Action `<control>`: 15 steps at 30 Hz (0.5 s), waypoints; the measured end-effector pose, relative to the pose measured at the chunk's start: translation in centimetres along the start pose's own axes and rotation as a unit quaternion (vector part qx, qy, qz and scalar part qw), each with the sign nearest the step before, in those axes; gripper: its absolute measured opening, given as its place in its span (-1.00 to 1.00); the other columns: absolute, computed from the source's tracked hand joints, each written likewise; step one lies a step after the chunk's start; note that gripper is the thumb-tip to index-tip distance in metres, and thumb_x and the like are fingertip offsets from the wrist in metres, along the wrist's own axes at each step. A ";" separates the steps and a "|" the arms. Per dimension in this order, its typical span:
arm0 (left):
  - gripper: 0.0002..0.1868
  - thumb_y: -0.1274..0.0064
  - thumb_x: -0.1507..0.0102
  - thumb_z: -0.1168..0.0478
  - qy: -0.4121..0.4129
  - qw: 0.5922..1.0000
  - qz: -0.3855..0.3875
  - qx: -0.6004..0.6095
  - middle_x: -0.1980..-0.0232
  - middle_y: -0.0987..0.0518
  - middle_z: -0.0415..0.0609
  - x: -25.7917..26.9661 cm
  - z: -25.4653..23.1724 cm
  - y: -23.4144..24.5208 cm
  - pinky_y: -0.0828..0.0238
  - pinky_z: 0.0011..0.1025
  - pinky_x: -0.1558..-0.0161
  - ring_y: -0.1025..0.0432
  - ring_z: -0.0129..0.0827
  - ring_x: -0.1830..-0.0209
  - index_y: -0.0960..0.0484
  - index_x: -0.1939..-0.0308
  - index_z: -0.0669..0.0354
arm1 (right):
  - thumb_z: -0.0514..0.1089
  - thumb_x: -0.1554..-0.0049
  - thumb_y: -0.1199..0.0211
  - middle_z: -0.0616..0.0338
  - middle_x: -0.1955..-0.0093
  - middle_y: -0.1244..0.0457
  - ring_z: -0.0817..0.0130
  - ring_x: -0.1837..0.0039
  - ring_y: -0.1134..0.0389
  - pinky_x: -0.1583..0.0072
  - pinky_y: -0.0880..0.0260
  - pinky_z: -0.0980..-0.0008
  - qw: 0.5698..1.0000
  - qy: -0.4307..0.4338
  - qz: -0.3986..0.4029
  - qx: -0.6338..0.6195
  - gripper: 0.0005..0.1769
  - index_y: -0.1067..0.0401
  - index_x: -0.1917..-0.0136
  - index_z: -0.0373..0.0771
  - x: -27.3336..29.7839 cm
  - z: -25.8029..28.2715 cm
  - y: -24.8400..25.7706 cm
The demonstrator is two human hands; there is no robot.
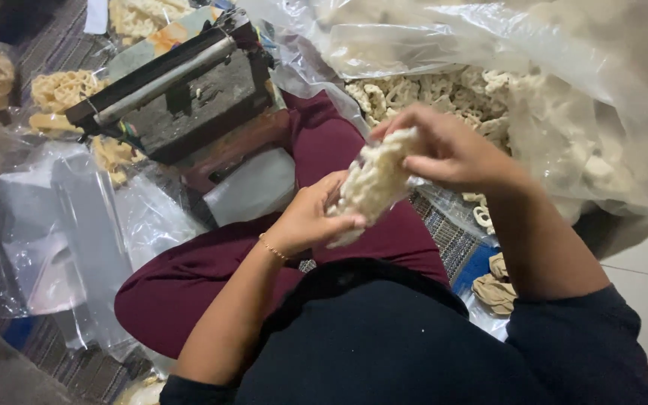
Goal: Manually packaging individual snacks into small plastic bags and sealing them with a heat sealer.
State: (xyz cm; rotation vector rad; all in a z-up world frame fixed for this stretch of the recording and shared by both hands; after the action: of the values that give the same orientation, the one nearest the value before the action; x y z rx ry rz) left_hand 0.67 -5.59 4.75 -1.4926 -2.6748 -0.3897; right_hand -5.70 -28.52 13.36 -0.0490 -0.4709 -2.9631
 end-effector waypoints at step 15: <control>-0.54 -0.29 -0.23 0.25 -0.018 0.958 -0.010 0.285 0.09 -0.61 -0.11 -1.4 5.1 -0.4 -0.54 -0.43 0.03 -0.49 -0.51 0.10 -0.55 -0.20 0.13 | -0.15 -0.10 -0.45 0.27 -0.15 -0.37 0.15 -0.36 -0.34 -0.47 0.05 -0.16 0.920 0.158 -0.120 0.337 -0.81 -0.54 0.00 -0.03 1.1 -2.8 -4.3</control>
State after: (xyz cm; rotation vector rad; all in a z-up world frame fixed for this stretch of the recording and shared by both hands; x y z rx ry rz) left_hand 1.50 -5.73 -0.53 -1.2917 -2.5075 0.3849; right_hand -7.44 -25.49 9.47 0.5842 -1.4886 -2.7581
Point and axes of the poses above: each hand's wrist, its own x-axis away from the middle knuckle, its own y-axis out of the back of the hand, z = x × y, the point moved 1 cm from there along -x, towards the middle knuckle
